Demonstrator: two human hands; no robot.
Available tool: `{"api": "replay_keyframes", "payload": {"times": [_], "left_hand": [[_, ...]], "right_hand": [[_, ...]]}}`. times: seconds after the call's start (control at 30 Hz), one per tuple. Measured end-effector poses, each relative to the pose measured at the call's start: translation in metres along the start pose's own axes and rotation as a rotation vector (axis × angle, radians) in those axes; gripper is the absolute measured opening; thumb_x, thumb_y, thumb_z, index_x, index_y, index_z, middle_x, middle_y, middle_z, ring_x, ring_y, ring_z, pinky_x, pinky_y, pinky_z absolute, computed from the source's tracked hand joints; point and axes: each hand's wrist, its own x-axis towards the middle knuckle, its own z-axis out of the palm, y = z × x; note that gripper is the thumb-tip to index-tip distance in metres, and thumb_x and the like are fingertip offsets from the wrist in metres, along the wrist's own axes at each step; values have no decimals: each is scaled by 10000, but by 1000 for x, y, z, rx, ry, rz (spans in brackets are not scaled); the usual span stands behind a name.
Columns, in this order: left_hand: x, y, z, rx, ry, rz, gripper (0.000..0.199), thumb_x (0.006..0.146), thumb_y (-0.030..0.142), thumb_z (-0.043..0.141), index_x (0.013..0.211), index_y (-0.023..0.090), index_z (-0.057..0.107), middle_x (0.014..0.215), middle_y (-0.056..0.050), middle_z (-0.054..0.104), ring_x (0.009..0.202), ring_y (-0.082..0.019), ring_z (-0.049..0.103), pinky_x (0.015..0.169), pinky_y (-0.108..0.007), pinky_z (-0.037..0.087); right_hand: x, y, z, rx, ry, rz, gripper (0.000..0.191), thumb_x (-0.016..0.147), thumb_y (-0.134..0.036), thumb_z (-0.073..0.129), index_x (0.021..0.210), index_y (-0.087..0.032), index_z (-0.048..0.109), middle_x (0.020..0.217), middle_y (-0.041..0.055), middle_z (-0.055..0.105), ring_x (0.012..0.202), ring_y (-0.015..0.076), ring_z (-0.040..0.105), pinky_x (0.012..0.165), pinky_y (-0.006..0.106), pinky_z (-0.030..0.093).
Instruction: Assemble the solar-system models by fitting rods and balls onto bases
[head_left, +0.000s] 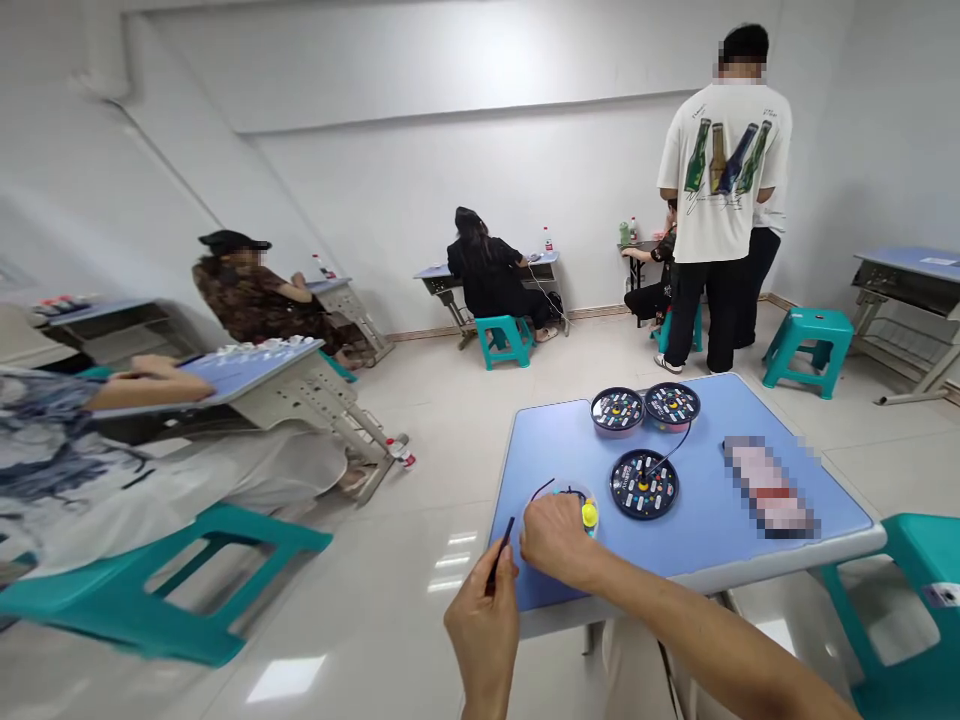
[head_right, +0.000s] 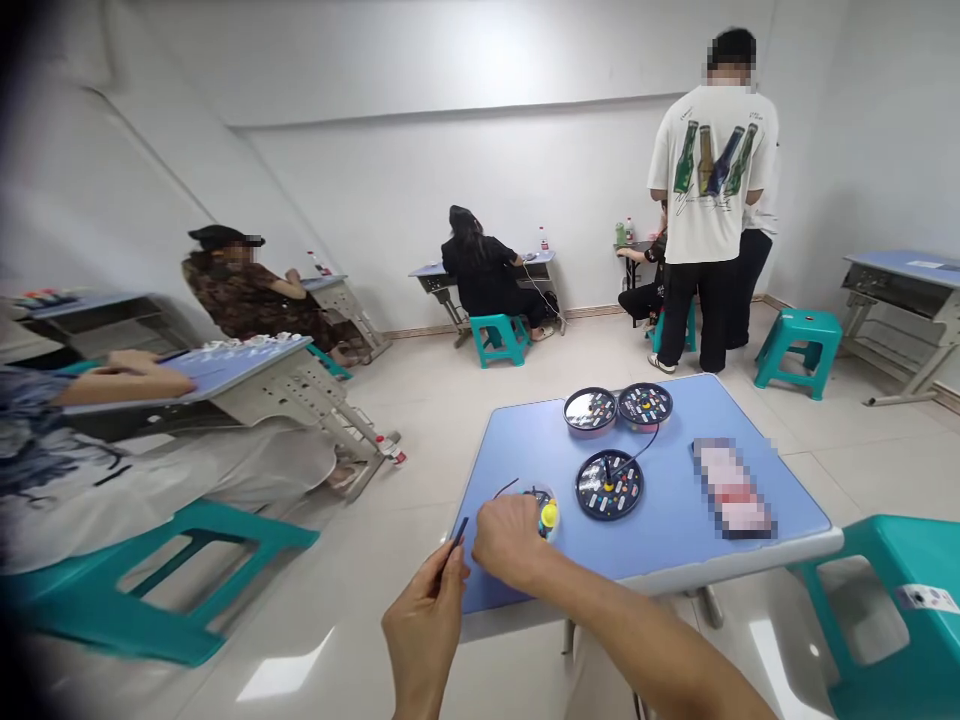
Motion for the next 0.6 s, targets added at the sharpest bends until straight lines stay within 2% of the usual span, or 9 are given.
{"api": "replay_keyframes", "payload": {"times": [0.13,0.23,0.3,0.43,0.6], "left_hand": [[-2,2,4,-37,38,-9,504,724,585,610,972,170,749,674,-45,731,596,-223,674,558,-317,545],[-1,8,8,-50,45,-9,527,749,586,594,1016,155,737,695,-46,729,576,-202,657,565,-308,545],[1,14,11,-48,54,36,508,766,577,584,1018,162,735,728,-49,734,580,-191,649,575,-302,544],[0,26,16,-48,62,117,464,792,556,580,1035,191,733,741,-35,729,652,-197,657,599,-288,534],[-12,44,13,-57,8,65,463,830,559,546,1028,186,738,623,-9,659,617,-186,609,550,-267,492]], "right_hand": [[-6,10,-9,110,96,85,289,828,-229,503,896,-63,730,915,246,736,864,333,703,696,376,473],[-8,22,-18,223,176,122,273,834,-226,468,910,-112,704,901,188,743,834,296,687,692,350,435],[-9,31,-23,325,211,123,230,816,-208,471,878,-154,686,867,126,742,802,248,664,678,313,407],[-15,45,-26,595,223,76,157,772,-189,482,718,-186,629,705,11,679,679,150,591,599,231,371],[-43,58,-24,931,198,26,180,780,-207,398,696,-183,555,571,-31,547,536,106,502,516,197,371]]}}
